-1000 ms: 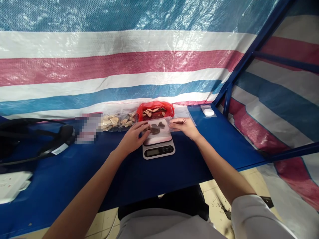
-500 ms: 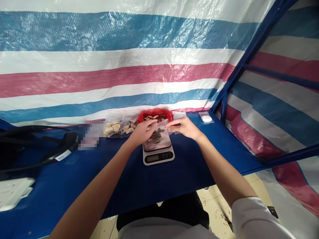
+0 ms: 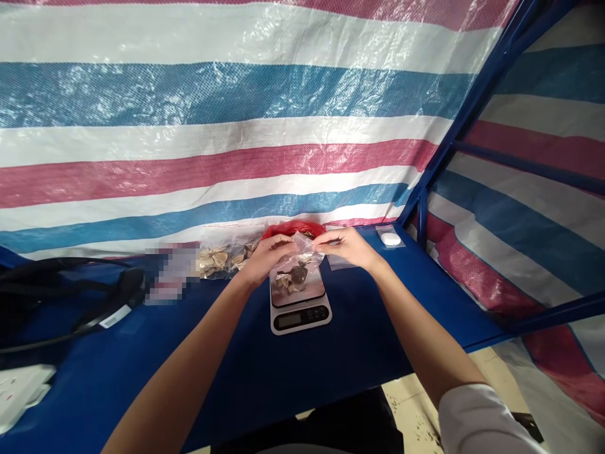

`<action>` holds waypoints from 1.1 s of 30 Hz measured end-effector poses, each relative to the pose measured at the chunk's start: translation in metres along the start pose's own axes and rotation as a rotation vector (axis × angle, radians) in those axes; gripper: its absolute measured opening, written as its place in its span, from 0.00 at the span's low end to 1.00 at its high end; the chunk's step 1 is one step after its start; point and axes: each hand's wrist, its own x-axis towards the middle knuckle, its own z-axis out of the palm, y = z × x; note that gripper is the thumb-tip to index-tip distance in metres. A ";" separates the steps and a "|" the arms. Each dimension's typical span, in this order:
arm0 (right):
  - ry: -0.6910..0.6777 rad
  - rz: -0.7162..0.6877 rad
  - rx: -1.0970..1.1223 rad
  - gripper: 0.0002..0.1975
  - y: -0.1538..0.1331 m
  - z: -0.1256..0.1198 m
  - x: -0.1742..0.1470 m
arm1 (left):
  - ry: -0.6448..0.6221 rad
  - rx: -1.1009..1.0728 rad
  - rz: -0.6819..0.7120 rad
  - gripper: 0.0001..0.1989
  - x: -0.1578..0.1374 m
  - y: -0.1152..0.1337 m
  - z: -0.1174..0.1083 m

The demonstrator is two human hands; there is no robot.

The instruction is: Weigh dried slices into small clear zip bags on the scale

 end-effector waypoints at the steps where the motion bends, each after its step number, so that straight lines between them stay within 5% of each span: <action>1: 0.032 -0.007 0.018 0.14 0.002 0.000 0.000 | 0.031 -0.049 -0.010 0.15 0.000 -0.003 0.000; 10: 0.307 0.326 0.402 0.25 0.028 0.029 0.004 | 0.317 -0.470 -0.026 0.19 -0.014 -0.015 0.024; 17: 0.358 0.276 0.470 0.22 0.037 0.048 0.007 | 0.306 -0.371 -0.078 0.18 -0.013 -0.018 0.026; 29: 0.419 0.294 0.512 0.23 0.050 0.064 0.001 | 0.328 -0.256 0.191 0.11 -0.004 -0.051 0.005; 33: 0.408 0.292 0.455 0.21 0.048 0.066 -0.001 | 0.321 -0.207 0.183 0.12 -0.007 -0.058 -0.002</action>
